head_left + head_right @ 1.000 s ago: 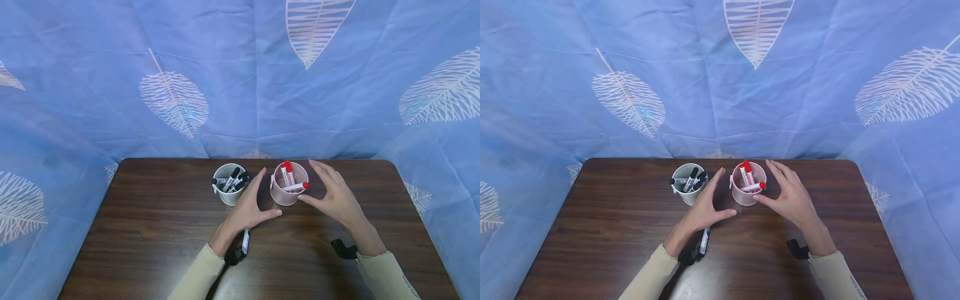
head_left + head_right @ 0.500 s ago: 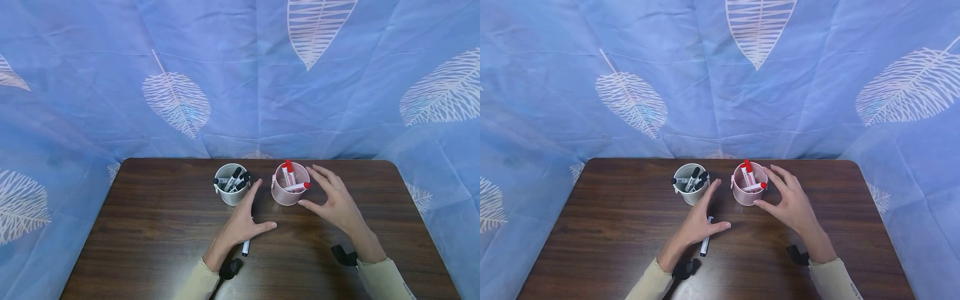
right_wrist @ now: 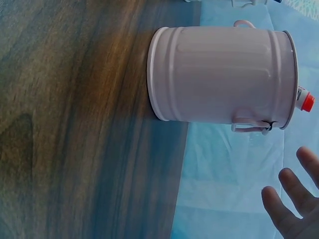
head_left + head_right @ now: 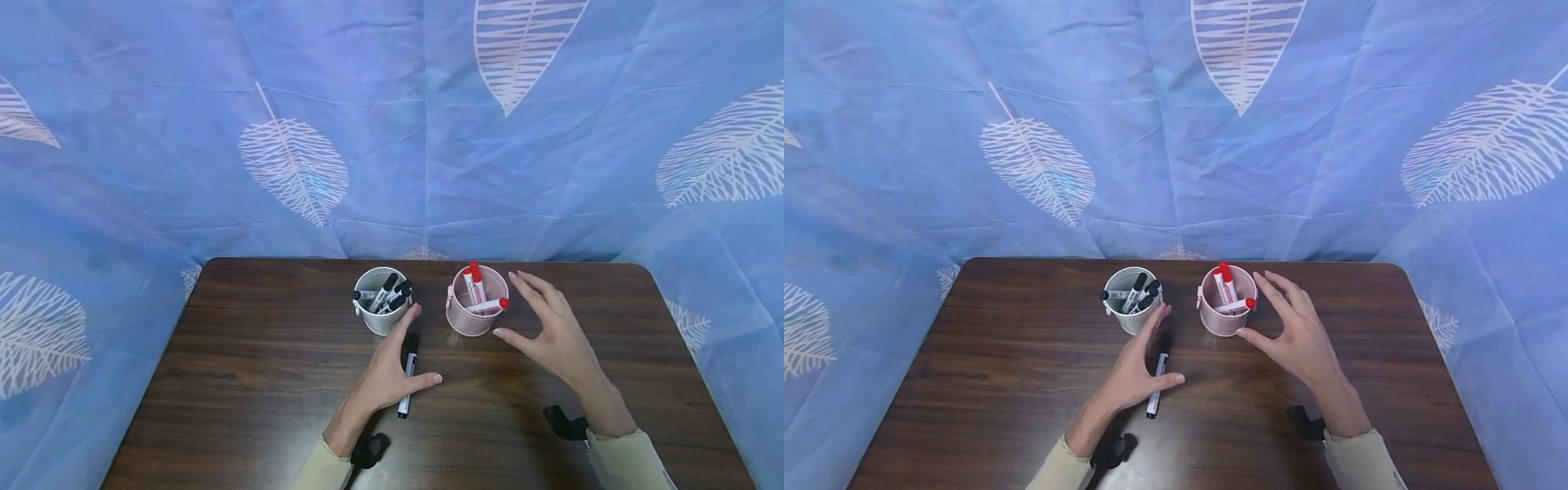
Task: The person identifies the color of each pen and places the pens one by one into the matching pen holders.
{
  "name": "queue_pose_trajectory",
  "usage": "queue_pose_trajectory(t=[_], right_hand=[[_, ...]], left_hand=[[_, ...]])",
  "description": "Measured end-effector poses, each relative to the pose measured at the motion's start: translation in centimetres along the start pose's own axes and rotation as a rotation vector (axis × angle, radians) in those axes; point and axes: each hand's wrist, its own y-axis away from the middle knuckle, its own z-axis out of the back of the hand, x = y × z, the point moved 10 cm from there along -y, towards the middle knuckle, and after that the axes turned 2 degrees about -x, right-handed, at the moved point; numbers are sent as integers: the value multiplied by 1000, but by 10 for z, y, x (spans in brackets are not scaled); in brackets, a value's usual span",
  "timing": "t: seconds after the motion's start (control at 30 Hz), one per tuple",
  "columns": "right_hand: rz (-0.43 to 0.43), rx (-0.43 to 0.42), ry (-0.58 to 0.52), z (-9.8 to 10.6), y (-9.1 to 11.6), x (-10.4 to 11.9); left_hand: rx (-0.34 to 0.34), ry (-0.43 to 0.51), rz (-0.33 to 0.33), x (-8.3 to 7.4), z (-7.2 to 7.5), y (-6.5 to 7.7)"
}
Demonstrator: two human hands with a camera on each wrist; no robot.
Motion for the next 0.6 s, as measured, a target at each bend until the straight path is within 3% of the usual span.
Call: queue_pose_trajectory(t=[0.4,0.6], right_hand=[[33,-10,1,5,-1,6],[49,-18,-6,5,2,10]], left_hand=[[-37,73,-71,-1,9,12],[-165,13,-141,2,35,31]])
